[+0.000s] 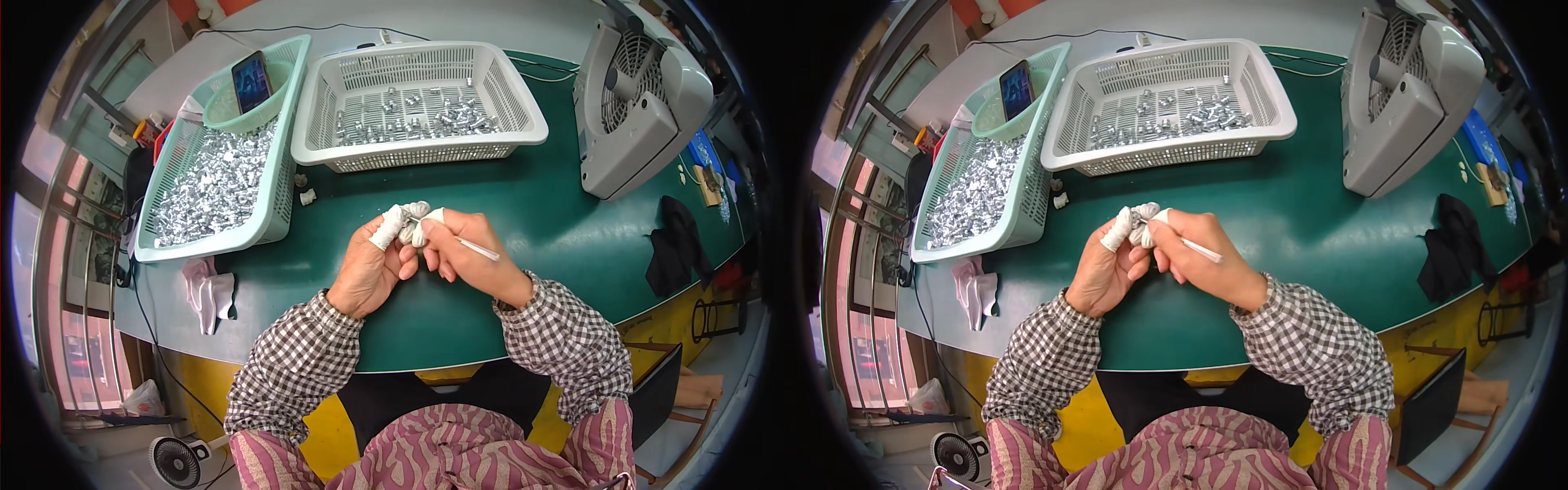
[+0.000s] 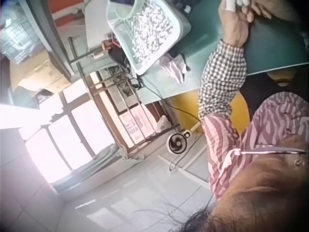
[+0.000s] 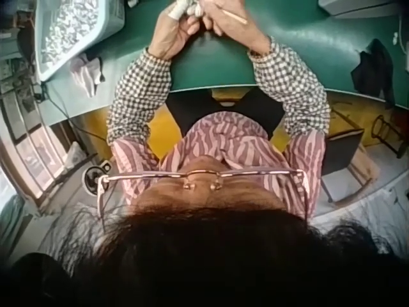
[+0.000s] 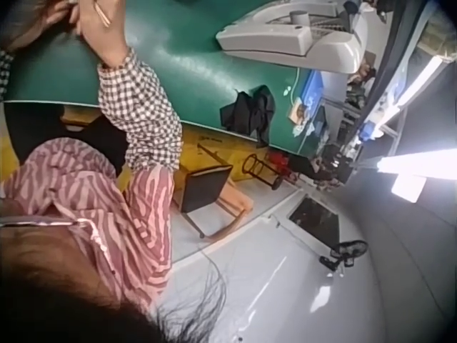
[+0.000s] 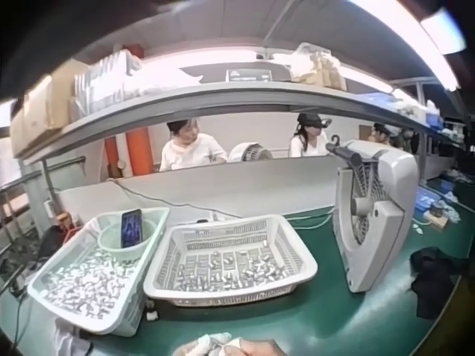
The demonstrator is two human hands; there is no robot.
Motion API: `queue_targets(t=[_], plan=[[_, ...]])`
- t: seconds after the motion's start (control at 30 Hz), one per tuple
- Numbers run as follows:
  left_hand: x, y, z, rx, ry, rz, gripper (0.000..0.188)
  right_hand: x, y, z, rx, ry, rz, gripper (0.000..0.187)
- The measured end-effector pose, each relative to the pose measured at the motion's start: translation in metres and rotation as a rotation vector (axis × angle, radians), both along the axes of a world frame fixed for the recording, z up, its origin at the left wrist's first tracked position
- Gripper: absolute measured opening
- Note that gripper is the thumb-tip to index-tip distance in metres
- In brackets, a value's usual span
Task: Inspecting and cleaning small metal components using a specialized tool at a factory workstation.
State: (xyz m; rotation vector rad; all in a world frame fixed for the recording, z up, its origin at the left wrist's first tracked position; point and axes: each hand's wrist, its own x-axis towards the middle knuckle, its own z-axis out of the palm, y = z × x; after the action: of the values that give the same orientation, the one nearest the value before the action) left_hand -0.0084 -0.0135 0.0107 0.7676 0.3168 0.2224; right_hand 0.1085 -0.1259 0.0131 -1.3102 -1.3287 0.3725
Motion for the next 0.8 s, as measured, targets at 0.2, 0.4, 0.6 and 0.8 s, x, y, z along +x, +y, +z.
queue_targets(t=[0.2, 0.4, 0.6, 0.8], plan=[[-0.003, -0.005, 0.002, 0.113, 0.051, -0.032, 0.037, 0.013, -0.010, -0.004, 0.037, -1.070, -0.160, 0.016], [0.002, -0.011, 0.001, 0.104, 0.057, 0.032, 0.039, -0.004, -0.010, 0.005, -0.211, 0.603, 0.112, 0.021], [-0.004, 0.001, -0.017, 0.124, 0.037, 0.073, 0.035, 0.003, 0.002, -0.015, -0.091, 0.279, 0.044, 0.020], [0.003, -0.005, -0.010, 0.168, 0.072, 0.102, 0.032, 0.004, -0.006, -0.019, 0.074, -0.872, -0.265, 0.013]])
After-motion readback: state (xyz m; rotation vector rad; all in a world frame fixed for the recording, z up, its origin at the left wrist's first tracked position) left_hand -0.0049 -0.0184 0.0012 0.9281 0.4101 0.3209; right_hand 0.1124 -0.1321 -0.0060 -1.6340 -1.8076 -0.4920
